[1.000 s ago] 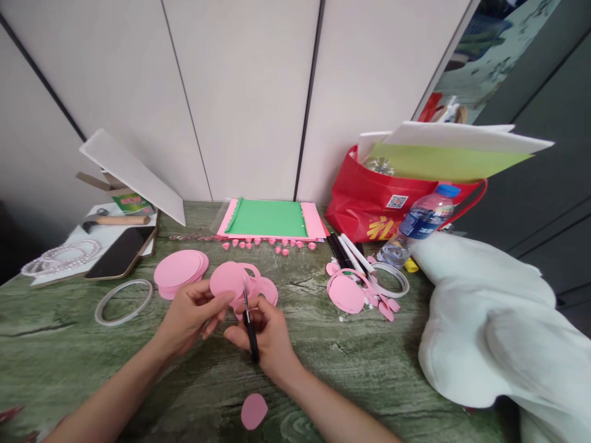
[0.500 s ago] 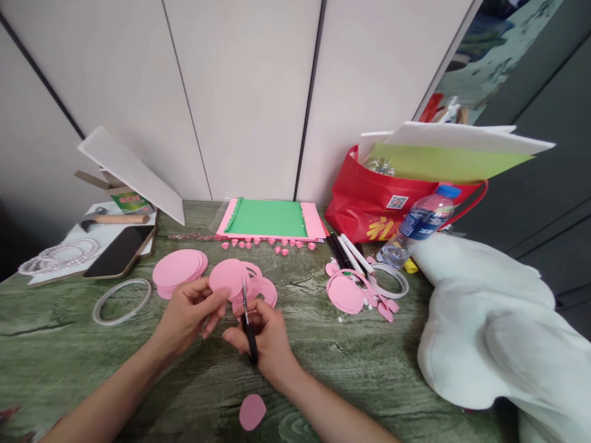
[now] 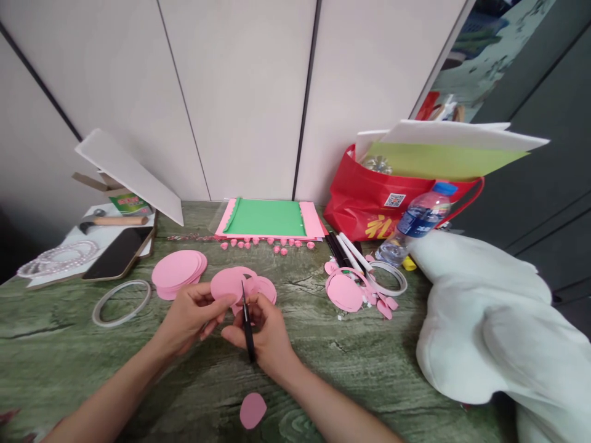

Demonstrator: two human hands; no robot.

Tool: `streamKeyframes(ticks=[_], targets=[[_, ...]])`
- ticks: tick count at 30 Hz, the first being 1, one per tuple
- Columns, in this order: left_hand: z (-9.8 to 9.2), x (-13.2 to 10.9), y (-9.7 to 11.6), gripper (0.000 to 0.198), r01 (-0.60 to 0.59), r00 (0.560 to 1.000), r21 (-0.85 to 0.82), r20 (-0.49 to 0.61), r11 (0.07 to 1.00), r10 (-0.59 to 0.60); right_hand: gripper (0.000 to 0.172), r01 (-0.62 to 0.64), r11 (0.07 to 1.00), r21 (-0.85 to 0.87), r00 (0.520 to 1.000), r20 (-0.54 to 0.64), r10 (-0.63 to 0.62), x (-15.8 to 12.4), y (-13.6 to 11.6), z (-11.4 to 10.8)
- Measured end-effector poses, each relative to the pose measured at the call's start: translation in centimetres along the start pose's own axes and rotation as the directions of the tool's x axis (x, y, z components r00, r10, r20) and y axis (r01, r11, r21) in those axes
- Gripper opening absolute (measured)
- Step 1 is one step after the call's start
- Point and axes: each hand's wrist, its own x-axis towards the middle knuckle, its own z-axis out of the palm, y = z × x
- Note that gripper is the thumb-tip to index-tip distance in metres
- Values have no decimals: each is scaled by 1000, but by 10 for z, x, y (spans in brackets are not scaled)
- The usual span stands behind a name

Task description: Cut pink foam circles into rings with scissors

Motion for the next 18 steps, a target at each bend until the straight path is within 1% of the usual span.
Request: streamKeyframes(ticks=[2, 8, 18], targets=[[0, 0, 0, 23, -3, 1000, -8, 5, 1000, 3, 34, 9, 1000, -14, 1000, -1, -9, 0, 1, -1], [1, 0, 0, 20, -4, 1000, -10, -14, 1000, 4, 37, -22, 1000, -5, 1000, 3, 22, -1, 4, -3], [0, 0, 1, 21, -42, 999, -6, -32, 999, 42, 37, -33, 999, -14, 999, 15, 33, -1, 4, -3]])
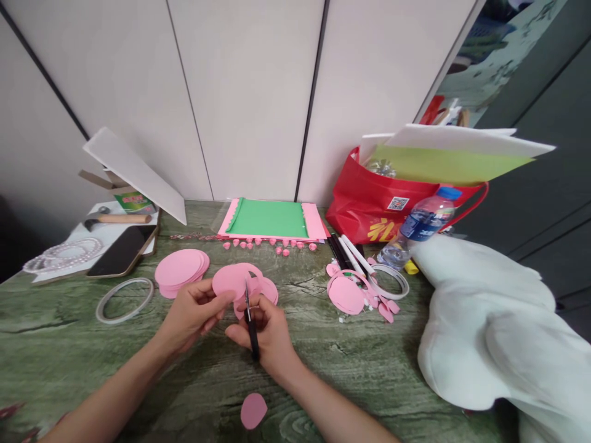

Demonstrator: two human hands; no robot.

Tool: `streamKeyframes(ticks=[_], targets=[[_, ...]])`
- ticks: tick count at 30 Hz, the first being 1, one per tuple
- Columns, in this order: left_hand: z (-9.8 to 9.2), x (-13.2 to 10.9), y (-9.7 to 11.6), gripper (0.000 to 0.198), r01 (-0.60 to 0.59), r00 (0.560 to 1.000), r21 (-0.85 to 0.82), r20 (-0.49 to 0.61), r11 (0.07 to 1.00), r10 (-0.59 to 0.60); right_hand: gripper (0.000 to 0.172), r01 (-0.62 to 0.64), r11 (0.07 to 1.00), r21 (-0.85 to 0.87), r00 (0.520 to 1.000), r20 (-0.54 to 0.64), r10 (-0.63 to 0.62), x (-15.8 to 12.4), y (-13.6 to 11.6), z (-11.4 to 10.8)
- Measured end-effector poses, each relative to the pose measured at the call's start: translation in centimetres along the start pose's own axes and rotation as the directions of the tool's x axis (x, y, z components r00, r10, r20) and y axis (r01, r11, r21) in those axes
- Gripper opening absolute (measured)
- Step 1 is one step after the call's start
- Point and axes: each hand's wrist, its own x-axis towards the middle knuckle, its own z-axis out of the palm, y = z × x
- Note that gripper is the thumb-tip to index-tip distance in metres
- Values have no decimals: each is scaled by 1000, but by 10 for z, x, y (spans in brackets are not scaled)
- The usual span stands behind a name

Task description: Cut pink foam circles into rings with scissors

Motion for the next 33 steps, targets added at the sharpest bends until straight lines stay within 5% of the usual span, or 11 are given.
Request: streamKeyframes(ticks=[16, 24, 33], targets=[[-3, 0, -2, 26, -47, 998, -32, -34, 998, 46, 36, -45, 999, -28, 998, -50, 43, -2, -2, 2], [1, -1, 1, 23, 11, 996, -135, 94, 991, 2, 38, -62, 998, -17, 998, -25, 61, -4, -3, 7], [0, -1, -1, 22, 47, 998, -8, 35, 999, -46, 38, -44, 999, -9, 999, 1, 44, -2, -3, 6]])
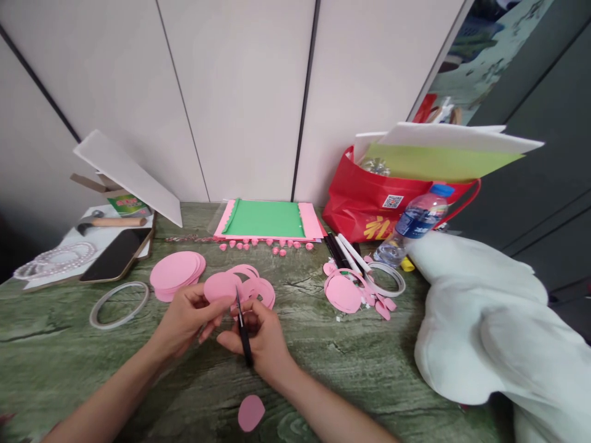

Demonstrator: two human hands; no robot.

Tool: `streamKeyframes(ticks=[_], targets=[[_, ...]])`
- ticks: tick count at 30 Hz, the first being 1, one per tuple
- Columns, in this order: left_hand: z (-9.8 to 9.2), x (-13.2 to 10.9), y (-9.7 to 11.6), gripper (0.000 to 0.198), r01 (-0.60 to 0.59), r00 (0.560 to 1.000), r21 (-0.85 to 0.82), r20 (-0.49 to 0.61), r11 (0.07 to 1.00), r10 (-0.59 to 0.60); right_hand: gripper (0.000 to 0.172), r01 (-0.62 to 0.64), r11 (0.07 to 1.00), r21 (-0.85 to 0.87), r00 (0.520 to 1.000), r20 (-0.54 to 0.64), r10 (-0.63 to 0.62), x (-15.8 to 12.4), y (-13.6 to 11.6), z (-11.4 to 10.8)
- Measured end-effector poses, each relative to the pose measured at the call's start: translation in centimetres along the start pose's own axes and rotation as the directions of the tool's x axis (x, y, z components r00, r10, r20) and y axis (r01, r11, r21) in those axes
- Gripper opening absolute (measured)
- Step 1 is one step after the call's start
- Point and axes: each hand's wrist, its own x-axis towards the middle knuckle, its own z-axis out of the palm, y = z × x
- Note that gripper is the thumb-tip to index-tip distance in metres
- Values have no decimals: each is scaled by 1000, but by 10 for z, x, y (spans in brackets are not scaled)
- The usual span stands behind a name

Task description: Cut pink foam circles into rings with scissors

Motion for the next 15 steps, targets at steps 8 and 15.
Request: streamKeyframes(ticks=[8, 15], targets=[[2, -1, -1, 24, 12, 1000, 23, 26, 1000, -13, 41, 42, 999, -9, 999, -22, -42, 2, -2, 0], [1, -2, 0, 21, 8, 1000, -2, 28, 1000, -8, 41, 46, 998, 31, 998, 32, -47, 2, 2, -3]])
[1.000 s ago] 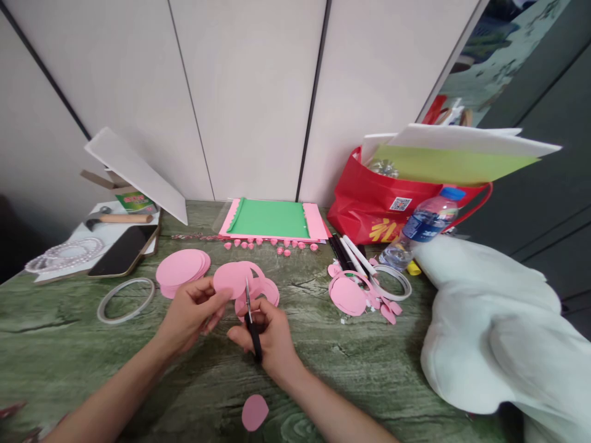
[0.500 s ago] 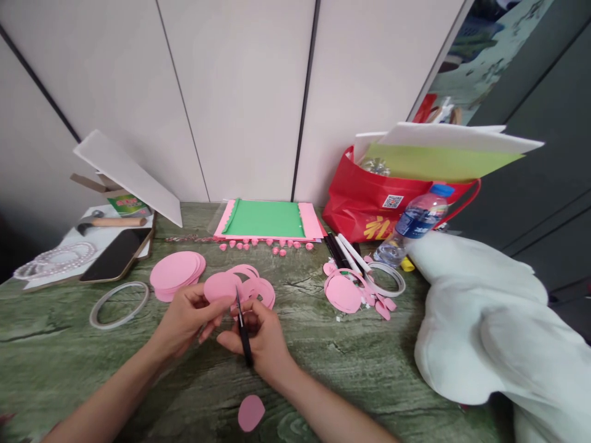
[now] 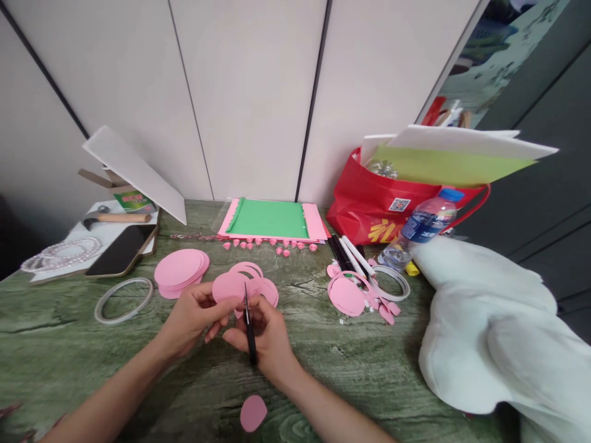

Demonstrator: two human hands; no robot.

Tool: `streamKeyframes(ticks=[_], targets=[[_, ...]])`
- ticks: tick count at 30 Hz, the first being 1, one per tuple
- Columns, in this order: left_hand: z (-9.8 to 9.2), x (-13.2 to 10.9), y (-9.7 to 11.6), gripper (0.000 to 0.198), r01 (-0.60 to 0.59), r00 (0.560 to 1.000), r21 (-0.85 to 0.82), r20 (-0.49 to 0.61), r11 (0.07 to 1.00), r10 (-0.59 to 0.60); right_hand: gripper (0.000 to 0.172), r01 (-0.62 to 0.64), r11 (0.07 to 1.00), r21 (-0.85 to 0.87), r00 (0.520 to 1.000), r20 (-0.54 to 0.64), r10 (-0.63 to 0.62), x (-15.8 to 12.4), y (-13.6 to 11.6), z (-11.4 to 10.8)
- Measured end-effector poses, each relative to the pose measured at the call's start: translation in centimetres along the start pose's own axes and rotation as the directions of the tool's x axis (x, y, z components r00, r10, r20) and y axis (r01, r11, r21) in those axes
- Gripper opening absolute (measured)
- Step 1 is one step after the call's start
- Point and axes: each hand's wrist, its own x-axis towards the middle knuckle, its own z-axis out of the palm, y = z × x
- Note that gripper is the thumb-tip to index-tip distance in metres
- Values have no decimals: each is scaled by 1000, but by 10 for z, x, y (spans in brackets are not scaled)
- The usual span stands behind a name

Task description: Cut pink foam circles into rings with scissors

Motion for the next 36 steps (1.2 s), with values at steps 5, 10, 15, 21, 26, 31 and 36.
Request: streamKeyframes(ticks=[5, 10, 15, 21, 26, 31, 36], targets=[[0, 0, 1, 20, -12, 1000, -13, 4, 1000, 12, 42, -9, 1000, -11, 999, -33, 8, -1, -2, 1], [-1, 0, 1, 21, -15, 1000, -5, -1, 1000, 15, 42, -16, 1000, -9, 1000, -24, 15, -1, -3, 1], [-2, 0, 2, 21, -19, 1000, -5, -10, 1000, 19, 41, -15, 1000, 4, 1000, -23, 15, -1, -1, 0], [-2, 1, 3, 23, -33, 999, -24, -40, 999, 32, 41, -33, 999, -21, 999, -43, 32, -1, 0, 0], [-2, 1, 3, 23, -50, 998, -28, -45, 998, 49, 40, -27, 999, -24, 999, -46, 26, 0, -2, -1], [-1, 1, 3, 23, -60, 998, -63, -24, 996, 58, 41, -41, 999, -21, 998, -48, 40, -1, -2, 1], [0, 1, 2, 24, -39, 999, -102, 10, 994, 40, 42, -20, 1000, -20, 999, -47, 19, -2, -2, 5]])
